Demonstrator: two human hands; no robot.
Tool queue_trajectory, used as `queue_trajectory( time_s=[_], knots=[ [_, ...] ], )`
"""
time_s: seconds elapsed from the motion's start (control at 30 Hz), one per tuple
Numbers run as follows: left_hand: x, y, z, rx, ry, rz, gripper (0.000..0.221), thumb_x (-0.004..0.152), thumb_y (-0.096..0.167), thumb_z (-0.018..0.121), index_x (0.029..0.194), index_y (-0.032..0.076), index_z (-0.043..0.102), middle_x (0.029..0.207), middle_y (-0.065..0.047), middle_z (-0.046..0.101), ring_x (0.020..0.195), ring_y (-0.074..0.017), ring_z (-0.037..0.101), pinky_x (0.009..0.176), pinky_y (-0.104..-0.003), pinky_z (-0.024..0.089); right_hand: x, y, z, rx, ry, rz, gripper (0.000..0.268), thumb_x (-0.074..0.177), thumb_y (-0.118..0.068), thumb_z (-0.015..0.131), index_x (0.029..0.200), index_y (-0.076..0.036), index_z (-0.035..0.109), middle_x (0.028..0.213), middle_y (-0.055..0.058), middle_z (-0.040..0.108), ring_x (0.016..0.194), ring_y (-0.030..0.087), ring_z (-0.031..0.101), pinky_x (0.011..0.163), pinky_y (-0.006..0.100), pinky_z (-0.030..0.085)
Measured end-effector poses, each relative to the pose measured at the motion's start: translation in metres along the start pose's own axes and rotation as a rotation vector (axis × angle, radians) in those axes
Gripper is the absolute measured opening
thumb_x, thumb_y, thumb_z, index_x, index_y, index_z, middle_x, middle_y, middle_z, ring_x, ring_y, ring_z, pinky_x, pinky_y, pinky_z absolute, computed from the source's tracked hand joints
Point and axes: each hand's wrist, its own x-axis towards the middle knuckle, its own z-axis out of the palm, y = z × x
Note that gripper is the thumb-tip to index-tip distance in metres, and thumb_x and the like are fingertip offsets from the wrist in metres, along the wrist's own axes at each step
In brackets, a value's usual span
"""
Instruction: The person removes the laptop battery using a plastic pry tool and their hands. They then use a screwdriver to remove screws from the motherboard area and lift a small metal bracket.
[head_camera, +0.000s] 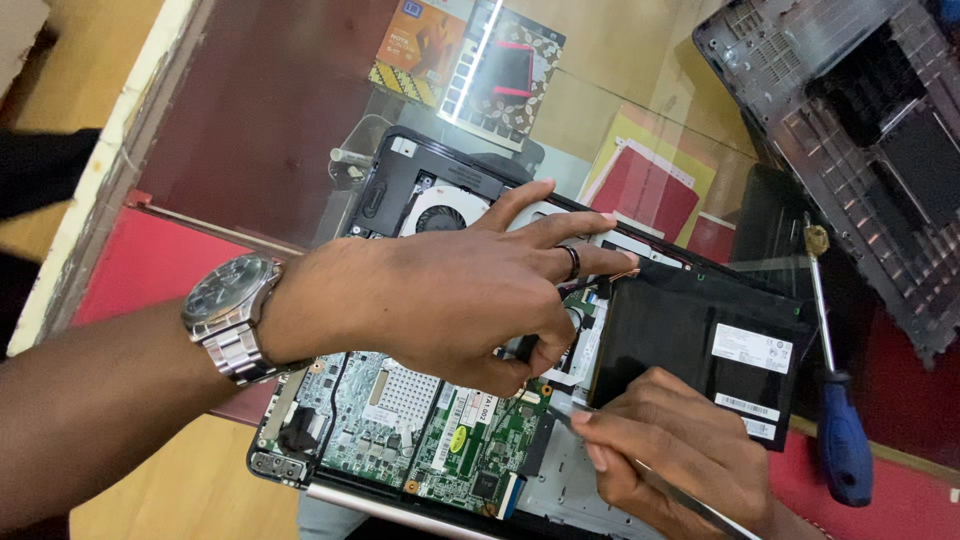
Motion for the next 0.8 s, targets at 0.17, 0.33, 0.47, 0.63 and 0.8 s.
queue_trajectory(
  time_s=[0.17,0.33,0.47,0.63,0.8],
  knots=[
    [0.0008,0.0014,-0.0004,0.029,0.009,-0.012,0.013,0.072,0.023,0.074,0.061,0.028,0.069,0.161,-0.019,0.034,0.153,-0.0457,0.012,0.112,-0.075,0.002,0.0033,-0.0013,0.0006,-0.026,-0.038,-0.029,0.015,0.093,-0.008,0.061,0.101,-0.002,0.072,0.079,0.008,0.073,0.065,0.017,0.070,0.065,0.032,0.054],
    [0.0009,0.0009,-0.0001,0.033,0.019,-0.008,0.012,0.073,0.024,0.074,0.062,0.029,0.071,0.160,-0.019,0.036,0.153,-0.0465,0.014,0.112,-0.076,0.003,0.0041,-0.0003,-0.0027,0.011,-0.092,-0.053,0.017,0.093,-0.005,0.064,0.107,0.002,0.070,0.085,0.011,0.074,0.068,0.020,0.071,0.066,0.034,0.055],
    [0.0006,-0.0002,0.0018,0.040,0.024,0.000,0.012,0.072,0.025,0.075,0.062,0.029,0.071,0.160,-0.020,0.035,0.153,-0.0467,0.013,0.111,-0.077,0.003,0.0022,0.0006,-0.0019,-0.025,-0.095,-0.050,0.016,0.094,-0.005,0.061,0.107,-0.001,0.070,0.084,0.008,0.073,0.069,0.019,0.070,0.066,0.034,0.054],
    [0.0009,-0.0005,0.0030,0.047,0.021,0.004,0.013,0.073,0.024,0.075,0.062,0.028,0.070,0.160,-0.019,0.035,0.152,-0.0479,0.013,0.111,-0.078,0.003,-0.0008,-0.0002,0.0015,-0.037,-0.072,-0.049,0.017,0.093,-0.002,0.062,0.107,0.001,0.070,0.084,0.011,0.074,0.067,0.021,0.071,0.063,0.036,0.053],
    [0.0010,0.0004,0.0026,0.047,0.008,-0.009,0.011,0.070,0.025,0.078,0.062,0.028,0.071,0.162,-0.018,0.033,0.153,-0.0472,0.012,0.109,-0.079,0.002,-0.0029,0.0040,0.0013,-0.020,-0.060,-0.074,0.017,0.094,-0.003,0.061,0.108,0.003,0.069,0.083,0.011,0.074,0.067,0.020,0.072,0.063,0.037,0.053]
  ],
)
